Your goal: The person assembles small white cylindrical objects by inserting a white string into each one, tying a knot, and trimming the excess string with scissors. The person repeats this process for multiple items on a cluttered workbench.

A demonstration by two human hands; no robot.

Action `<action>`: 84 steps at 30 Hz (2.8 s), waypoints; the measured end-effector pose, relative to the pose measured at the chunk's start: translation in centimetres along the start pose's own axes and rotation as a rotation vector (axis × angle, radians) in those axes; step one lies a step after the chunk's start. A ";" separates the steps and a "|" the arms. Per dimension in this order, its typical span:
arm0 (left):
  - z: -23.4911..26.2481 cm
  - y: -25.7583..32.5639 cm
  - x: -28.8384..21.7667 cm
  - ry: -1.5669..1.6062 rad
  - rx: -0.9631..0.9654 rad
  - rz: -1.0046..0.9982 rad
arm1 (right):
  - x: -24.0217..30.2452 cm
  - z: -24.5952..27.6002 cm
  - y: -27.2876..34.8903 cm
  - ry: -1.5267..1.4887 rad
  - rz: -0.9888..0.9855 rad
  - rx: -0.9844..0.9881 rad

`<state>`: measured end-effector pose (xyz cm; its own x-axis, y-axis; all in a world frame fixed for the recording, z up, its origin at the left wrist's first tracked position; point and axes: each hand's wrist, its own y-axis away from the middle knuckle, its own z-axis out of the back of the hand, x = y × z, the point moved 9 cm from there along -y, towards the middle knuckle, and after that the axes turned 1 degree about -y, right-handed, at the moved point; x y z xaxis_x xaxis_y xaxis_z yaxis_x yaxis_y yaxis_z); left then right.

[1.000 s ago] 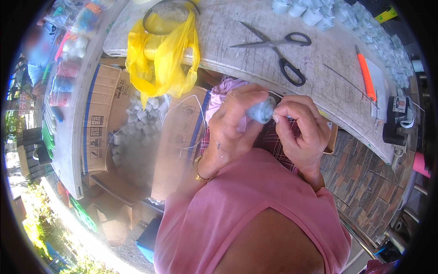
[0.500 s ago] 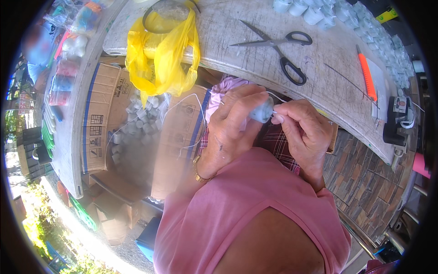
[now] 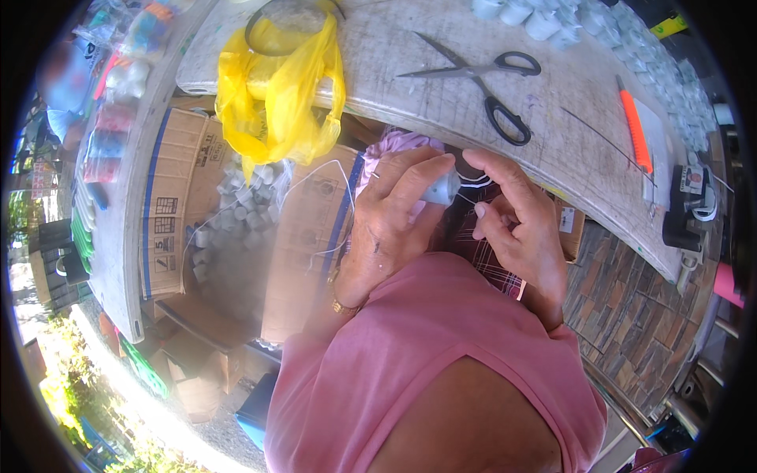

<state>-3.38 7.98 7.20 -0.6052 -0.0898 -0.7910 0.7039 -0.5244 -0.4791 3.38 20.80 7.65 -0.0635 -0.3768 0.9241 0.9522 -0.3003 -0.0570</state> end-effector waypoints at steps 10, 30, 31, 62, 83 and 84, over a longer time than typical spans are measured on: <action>0.4 0.0 0.1 -0.003 0.011 0.006 | -1.4 0.7 0.3 0.030 0.143 -0.052; -0.8 0.1 2.0 0.425 0.140 0.187 | -2.6 1.6 0.4 -0.138 0.008 -0.071; -0.9 -0.1 1.9 0.451 0.124 0.194 | -2.4 1.5 0.3 -0.128 0.022 -0.092; -4.7 1.9 2.2 1.127 0.240 0.587 | 1.3 -1.2 -0.8 -0.065 0.172 0.089; -5.1 2.1 3.4 1.184 0.105 0.676 | -0.6 1.6 0.2 0.213 0.375 -0.353; -5.3 2.1 3.7 1.220 0.072 0.690 | -0.1 0.8 0.6 0.221 0.444 -0.323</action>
<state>-2.18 11.03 1.26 0.5761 0.4189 -0.7019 0.6803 -0.7217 0.1276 4.22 21.38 7.81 0.2269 -0.6905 0.6869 0.7644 -0.3108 -0.5649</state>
